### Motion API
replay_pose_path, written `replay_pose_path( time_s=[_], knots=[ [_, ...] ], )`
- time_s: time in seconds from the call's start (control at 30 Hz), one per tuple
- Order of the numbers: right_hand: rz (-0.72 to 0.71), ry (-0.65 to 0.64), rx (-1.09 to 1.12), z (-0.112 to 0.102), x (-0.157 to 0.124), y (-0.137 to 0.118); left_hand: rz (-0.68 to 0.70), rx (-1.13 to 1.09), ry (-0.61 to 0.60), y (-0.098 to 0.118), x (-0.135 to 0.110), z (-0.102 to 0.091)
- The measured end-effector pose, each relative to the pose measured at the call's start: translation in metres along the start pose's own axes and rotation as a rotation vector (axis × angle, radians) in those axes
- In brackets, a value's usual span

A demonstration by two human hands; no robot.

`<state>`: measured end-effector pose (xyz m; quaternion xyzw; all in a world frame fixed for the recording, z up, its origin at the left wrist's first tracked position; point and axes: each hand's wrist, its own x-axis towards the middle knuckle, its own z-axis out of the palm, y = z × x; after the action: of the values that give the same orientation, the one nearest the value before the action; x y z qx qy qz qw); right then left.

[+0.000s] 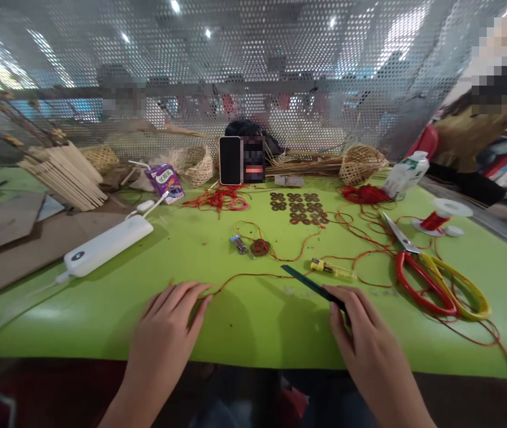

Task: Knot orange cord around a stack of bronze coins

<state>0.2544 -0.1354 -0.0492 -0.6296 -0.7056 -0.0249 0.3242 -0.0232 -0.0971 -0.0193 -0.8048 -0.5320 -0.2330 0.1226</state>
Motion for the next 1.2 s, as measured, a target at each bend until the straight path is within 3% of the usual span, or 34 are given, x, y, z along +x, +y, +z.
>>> replay_pose_path(
  time_s=[0.17,0.4,0.63,0.8,0.87,0.97,1.03,1.2],
  knots=[
    [0.024,0.094,-0.111,-0.012,0.002,0.010,0.001,-0.012,0.055,0.000,-0.002,-0.002],
    [0.147,0.190,-0.334,-0.023,-0.001,0.033,-0.036,-0.022,-0.080,0.005,0.014,0.013],
    [0.177,0.210,-0.396,-0.012,-0.004,0.080,-0.052,-0.064,-0.066,0.000,0.013,0.010],
    [0.148,0.095,-0.487,-0.003,-0.007,0.111,-0.058,-0.124,-0.073,-0.008,0.012,0.006],
    [0.138,0.141,-0.532,-0.002,-0.004,0.101,-0.046,-0.153,-0.082,-0.009,0.012,0.005],
    [0.049,0.273,-0.479,0.001,0.007,0.058,-0.033,-0.230,-0.085,-0.006,0.012,0.002],
    [-0.156,0.205,-0.264,0.005,0.015,0.019,-0.031,-0.306,-0.081,-0.002,0.011,-0.002],
    [-0.341,-0.015,0.077,0.029,0.032,-0.065,-0.020,-0.486,-0.080,0.006,0.006,-0.011]
  ],
)
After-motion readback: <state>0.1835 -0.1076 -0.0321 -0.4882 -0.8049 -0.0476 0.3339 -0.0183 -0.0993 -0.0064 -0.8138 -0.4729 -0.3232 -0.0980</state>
